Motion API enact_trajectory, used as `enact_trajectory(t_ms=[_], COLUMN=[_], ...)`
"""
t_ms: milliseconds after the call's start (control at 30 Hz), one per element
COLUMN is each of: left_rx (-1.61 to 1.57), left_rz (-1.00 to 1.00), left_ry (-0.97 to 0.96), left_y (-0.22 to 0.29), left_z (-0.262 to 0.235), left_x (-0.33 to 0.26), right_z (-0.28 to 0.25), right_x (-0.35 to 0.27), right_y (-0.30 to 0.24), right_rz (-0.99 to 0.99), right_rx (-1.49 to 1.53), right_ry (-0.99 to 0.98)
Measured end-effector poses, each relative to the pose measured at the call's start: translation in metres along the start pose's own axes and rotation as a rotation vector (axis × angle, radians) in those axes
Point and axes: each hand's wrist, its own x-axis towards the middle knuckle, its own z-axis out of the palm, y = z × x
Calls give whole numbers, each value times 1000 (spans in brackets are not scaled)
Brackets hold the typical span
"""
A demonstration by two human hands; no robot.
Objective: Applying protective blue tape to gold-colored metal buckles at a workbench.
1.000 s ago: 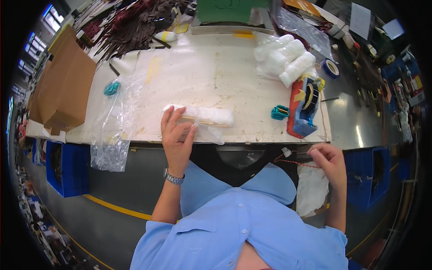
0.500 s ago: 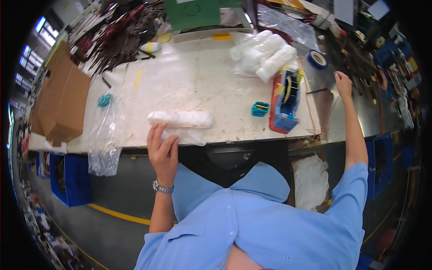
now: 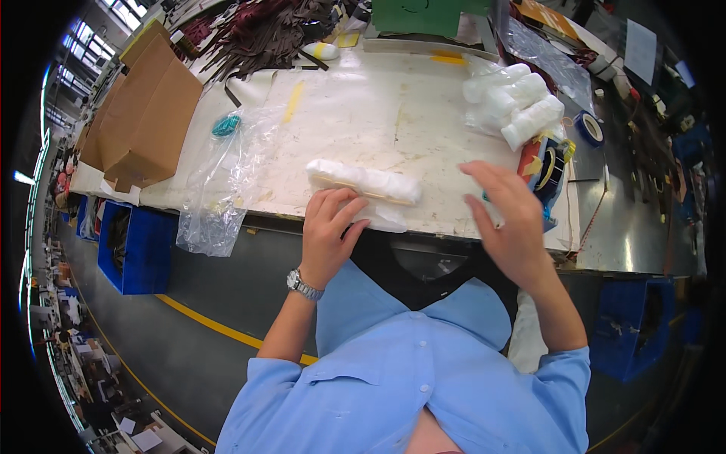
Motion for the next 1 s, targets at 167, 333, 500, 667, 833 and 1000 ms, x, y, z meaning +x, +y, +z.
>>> enact_trajectory(t_ms=[167,333,500,667,833,1000], left_rx=[-44,-42,-59,-114,-89,-126], left_rz=[41,60,51,70,77,-17], left_ry=[23,73,111,108,76,33], left_y=[-11,-15,-17,-19,-19,-25], left_z=[16,8,11,13,-3,-32], left_x=[-3,-8,-10,-9,-12,5], right_z=[113,128,141,148,128,134], right_x=[10,21,36,79,89,59], right_y=[21,22,38,82,53,42], right_rz=[68,6,124,290,432,54], right_rx=[63,52,22,-183,-329,-166], right_ry=[-211,-307,-158,-311,-369,-288])
